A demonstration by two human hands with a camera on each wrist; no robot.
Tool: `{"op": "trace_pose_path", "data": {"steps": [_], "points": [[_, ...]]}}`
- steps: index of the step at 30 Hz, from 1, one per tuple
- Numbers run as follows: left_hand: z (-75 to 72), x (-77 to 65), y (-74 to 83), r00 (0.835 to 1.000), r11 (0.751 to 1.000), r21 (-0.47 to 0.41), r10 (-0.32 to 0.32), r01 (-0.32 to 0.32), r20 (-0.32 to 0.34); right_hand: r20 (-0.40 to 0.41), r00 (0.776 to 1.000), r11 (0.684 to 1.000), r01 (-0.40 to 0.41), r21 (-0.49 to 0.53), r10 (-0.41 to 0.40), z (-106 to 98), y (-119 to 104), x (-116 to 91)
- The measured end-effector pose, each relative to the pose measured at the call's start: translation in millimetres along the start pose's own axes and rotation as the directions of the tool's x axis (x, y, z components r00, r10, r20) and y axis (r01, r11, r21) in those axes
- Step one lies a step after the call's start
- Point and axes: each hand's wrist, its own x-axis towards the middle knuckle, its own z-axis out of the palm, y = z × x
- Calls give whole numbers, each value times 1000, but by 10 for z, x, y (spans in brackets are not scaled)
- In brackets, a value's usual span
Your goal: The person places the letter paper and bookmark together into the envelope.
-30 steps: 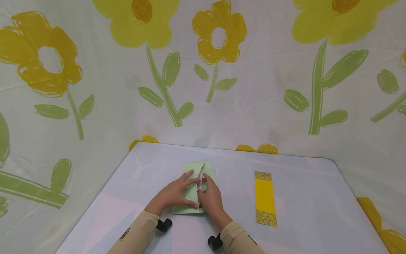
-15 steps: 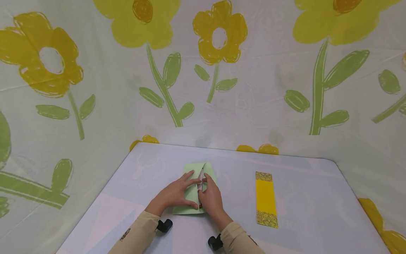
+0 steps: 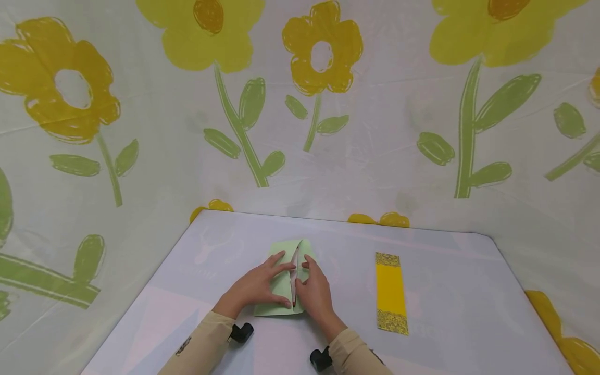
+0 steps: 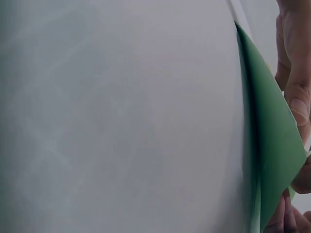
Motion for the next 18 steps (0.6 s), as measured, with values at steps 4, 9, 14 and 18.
{"op": "trace_pose_path", "data": {"steps": [4,9,14,18], "points": [[-2,3,12,1000,1000,4,-3,3,5,-28,1000,1000,-12,-13,12,-42,25,-8],[-6,5,22,1000,1000,1,-5,5,9,-66,997,999,-34,-22,33,-119,68,-19],[-12,7,18,1000,1000,-6,-13,13,15,-94,994,997,-59,-46,54,-227,116,-21],[-13,5,4,1000,1000,-6,-20,21,19,-119,991,995,-74,-63,66,-314,157,-14]]}}
